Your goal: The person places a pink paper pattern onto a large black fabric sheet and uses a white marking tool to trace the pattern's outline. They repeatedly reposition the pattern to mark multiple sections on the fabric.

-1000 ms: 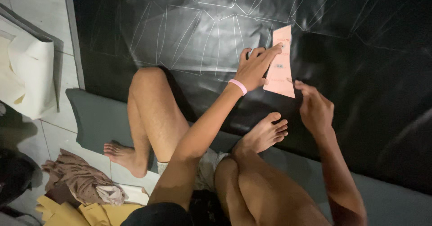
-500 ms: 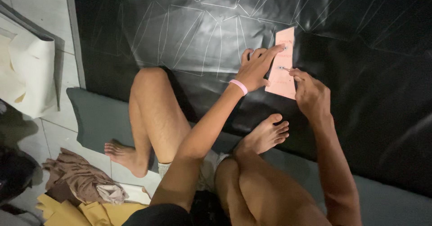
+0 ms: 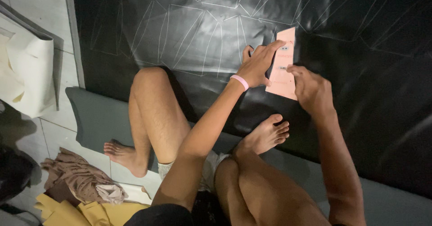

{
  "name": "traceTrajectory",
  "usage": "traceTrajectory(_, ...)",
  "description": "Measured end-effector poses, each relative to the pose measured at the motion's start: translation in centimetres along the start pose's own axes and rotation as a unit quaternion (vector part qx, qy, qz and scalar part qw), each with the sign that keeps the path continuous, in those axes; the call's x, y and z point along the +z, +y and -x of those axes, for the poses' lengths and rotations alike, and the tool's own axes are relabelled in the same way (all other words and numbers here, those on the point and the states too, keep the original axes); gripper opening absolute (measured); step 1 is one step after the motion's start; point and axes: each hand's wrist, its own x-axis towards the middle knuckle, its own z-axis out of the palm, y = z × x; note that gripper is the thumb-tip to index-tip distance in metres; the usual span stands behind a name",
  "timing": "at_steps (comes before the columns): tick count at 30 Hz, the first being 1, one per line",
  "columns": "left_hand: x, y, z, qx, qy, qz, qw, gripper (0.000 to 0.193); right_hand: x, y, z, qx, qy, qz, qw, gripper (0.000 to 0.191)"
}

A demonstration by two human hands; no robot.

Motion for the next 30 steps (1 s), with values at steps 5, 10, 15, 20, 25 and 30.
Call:
traceTrajectory(5,0.0,0.0,0.0,0.003,0.004,0.000,1.000,0.133,0.6,1.6,-1.5,0.050,0.054,0.025,0.997,0.015)
traceTrajectory(10,-0.3,0.2,0.0,-0.015,-0.013,0.005,1.000,0.131,1.2,1.9,-2.1,0.039,0.050,0.038,0.997,0.017)
traceTrajectory(15,-0.6,0.3,0.1,-0.015,-0.013,0.002,1.000,0.130,0.9,1.8,-2.6,0.021,0.061,0.017,0.998,0.017)
traceTrajectory(20,-0.4,0.7,0.0,-0.016,-0.006,-0.011,1.000,0.130,0.6,1.3,-3.5,0.043,0.055,0.011,0.998,0.021)
traceTrajectory(25,-0.6,0.6,0.1,-0.006,0.003,-0.021,1.000,0.130,0.6,1.5,-3.6,0.071,0.010,0.013,0.997,0.019)
traceTrajectory(30,0.2,1.2,-0.5,0.055,-0.018,-0.181,0.982,0.113,-1.5,3.9,-0.5,0.086,0.058,-0.067,0.992,0.019)
